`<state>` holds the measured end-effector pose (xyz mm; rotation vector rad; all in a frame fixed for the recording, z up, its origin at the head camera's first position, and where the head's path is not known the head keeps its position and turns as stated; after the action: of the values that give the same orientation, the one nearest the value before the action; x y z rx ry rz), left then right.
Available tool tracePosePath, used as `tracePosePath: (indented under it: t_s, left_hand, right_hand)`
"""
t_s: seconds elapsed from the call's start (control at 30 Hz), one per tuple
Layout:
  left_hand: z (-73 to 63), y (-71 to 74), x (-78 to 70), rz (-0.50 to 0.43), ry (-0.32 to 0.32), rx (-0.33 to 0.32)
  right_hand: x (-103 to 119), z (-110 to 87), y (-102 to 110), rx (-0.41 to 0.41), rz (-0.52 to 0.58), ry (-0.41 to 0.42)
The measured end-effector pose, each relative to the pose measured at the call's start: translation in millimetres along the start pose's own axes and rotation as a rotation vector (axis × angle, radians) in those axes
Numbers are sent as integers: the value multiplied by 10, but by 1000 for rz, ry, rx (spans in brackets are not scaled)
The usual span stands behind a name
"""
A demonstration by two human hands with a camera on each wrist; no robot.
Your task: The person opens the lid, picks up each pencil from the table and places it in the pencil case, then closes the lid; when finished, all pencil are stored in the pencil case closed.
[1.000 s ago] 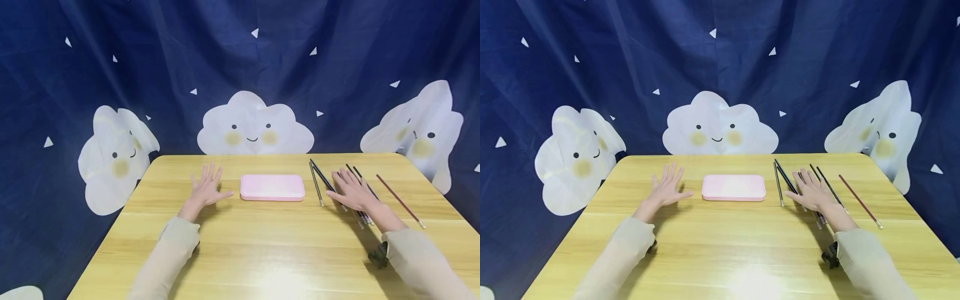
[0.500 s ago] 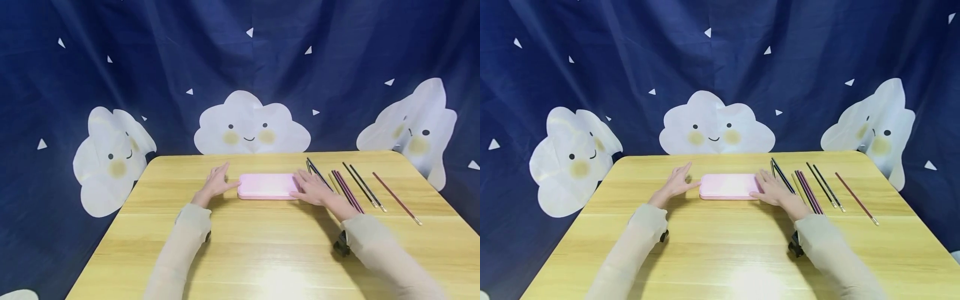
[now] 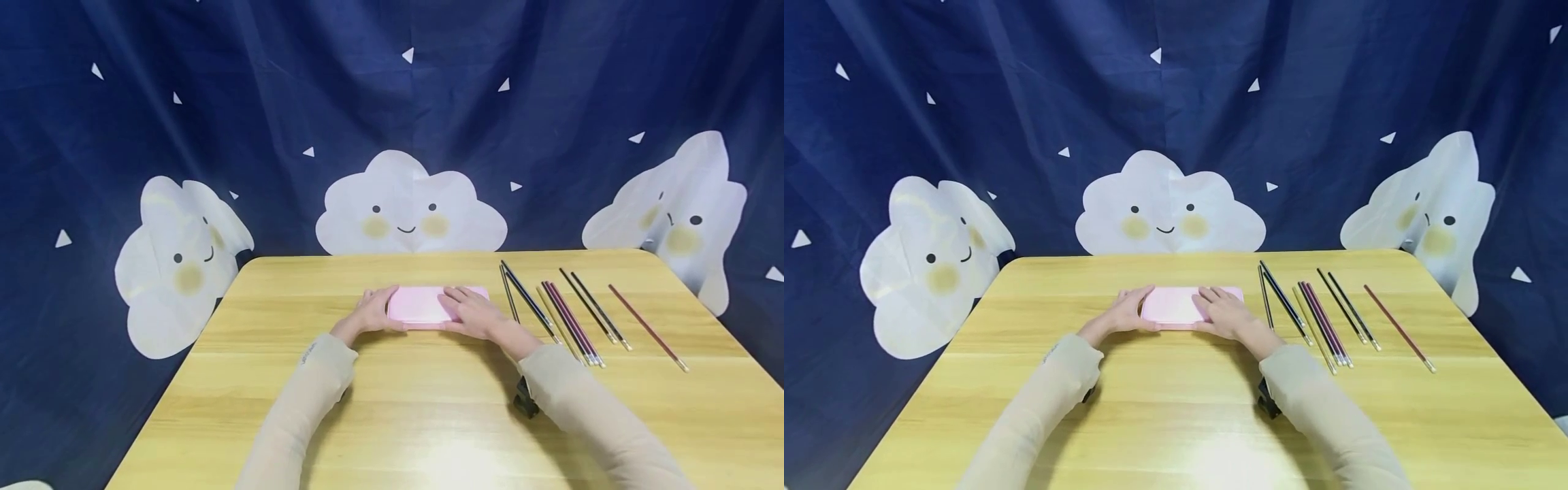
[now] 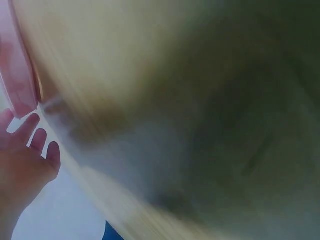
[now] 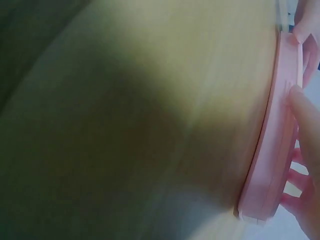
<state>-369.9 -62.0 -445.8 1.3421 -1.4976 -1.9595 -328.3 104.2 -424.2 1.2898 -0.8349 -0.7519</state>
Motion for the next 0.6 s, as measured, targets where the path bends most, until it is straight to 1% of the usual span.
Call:
tracePosePath:
  t_s: [0.1, 0.2, 0.27, 0.37, 0.4, 0.47, 0.6]
  left_hand:
    - [-5, -10, -5, -17, -19, -21]
    - [-11, -18, -12, -19, -60, -40]
    - [-12, -20, -16, -27, -91, -54]
    - [-5, -12, -12, -40, -121, -75]
    - [-2, -8, -9, -43, -124, -81]
    - [7, -2, -10, -42, -131, -87]
    - [22, -13, -15, -46, -127, -77]
  right_hand:
    - [13, 2, -33, -13, -47, -7]
    - [41, 14, -71, -8, -131, 4]
    - [69, 29, -87, -15, -208, 27]
    - [124, 57, -79, -69, -314, 88]
    - [144, 63, -72, -99, -356, 115]
    - [193, 59, -54, -186, -451, 185]
    - [309, -12, -44, -414, -683, 379]
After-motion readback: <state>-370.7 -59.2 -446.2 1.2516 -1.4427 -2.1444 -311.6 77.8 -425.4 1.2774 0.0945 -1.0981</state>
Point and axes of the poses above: each hand's wrist, its own z-axis towards the middle knuckle, its own y-axis out of the back of the hand, x = y × z, the point moved 8 cm from there along z, towards the middle knuckle, and after that the axes turned 9 degrees about -y, right-handed, at the moved point
